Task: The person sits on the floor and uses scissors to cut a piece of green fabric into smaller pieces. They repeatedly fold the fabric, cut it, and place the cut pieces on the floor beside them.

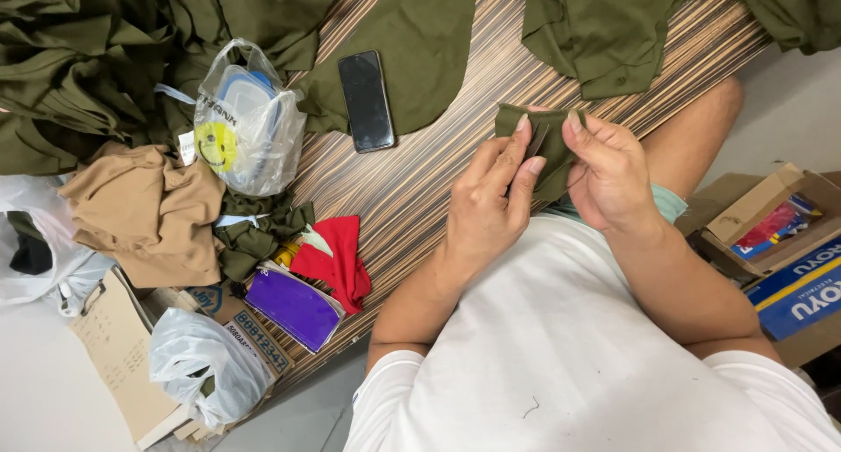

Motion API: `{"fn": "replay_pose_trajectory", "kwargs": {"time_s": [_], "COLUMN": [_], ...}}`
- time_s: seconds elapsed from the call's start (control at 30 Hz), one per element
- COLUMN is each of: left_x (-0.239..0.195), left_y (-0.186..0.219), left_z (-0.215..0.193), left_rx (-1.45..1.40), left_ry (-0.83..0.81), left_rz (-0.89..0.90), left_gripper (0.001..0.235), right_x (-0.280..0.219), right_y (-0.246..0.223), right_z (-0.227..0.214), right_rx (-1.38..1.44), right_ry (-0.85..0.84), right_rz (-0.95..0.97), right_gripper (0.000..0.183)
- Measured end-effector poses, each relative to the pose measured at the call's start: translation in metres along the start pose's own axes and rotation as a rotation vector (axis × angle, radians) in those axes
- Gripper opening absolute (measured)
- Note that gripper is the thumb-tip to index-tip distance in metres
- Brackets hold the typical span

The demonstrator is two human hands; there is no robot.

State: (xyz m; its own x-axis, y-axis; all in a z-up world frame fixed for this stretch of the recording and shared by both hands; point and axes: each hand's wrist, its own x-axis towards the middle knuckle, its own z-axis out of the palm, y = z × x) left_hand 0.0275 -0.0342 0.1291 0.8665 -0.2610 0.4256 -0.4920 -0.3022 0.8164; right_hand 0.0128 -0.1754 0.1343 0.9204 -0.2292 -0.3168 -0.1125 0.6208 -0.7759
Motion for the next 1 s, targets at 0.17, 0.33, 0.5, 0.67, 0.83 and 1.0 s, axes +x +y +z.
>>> {"fn": "replay_pose_trajectory", "kwargs": {"time_s": [0.17, 0.33, 0.5, 0.67, 0.83, 1.0], "left_x": [0.0, 0.0, -0.002, -0.004, -0.002, -0.009], "left_y": [0.0, -0.004, -0.008, -0.016, -0.019, -0.018], "left_z": [0.0, 0.003, 0.005, 0.014, 0.011, 0.018], "left_rx": [-0.007, -0.021, -0.018, 0.005, -0.24, -0.152], "left_ry": [0.004, 0.016, 0.055, 0.097, 0.082, 0.108], "left_rz": [-0.021, -0.027, -0.022, 0.004, -0.117, -0.075], "left_gripper": [0.037, 0.038, 0.04, 0.045, 0.035, 0.047], "right_x": [0.003, 0.008, 0.002, 0.018, 0.018, 0.013], "right_y": [0.008, 0.018, 0.019, 0.052, 0.049, 0.035], "right_z": [-0.007, -0.015, -0.004, -0.045, -0.04, -0.036], "right_rx": [-0.011, -0.024, -0.087, -0.186, -0.229, -0.438], "right_ry": [-0.003, -0.005, -0.011, -0.018, -0.019, -0.057], "right_rz": [-0.01, -0.016, -0.082, -0.167, -0.215, -0.244], "right_gripper": [0.032, 0.032, 0.026, 0.02, 0.022, 0.024]}}
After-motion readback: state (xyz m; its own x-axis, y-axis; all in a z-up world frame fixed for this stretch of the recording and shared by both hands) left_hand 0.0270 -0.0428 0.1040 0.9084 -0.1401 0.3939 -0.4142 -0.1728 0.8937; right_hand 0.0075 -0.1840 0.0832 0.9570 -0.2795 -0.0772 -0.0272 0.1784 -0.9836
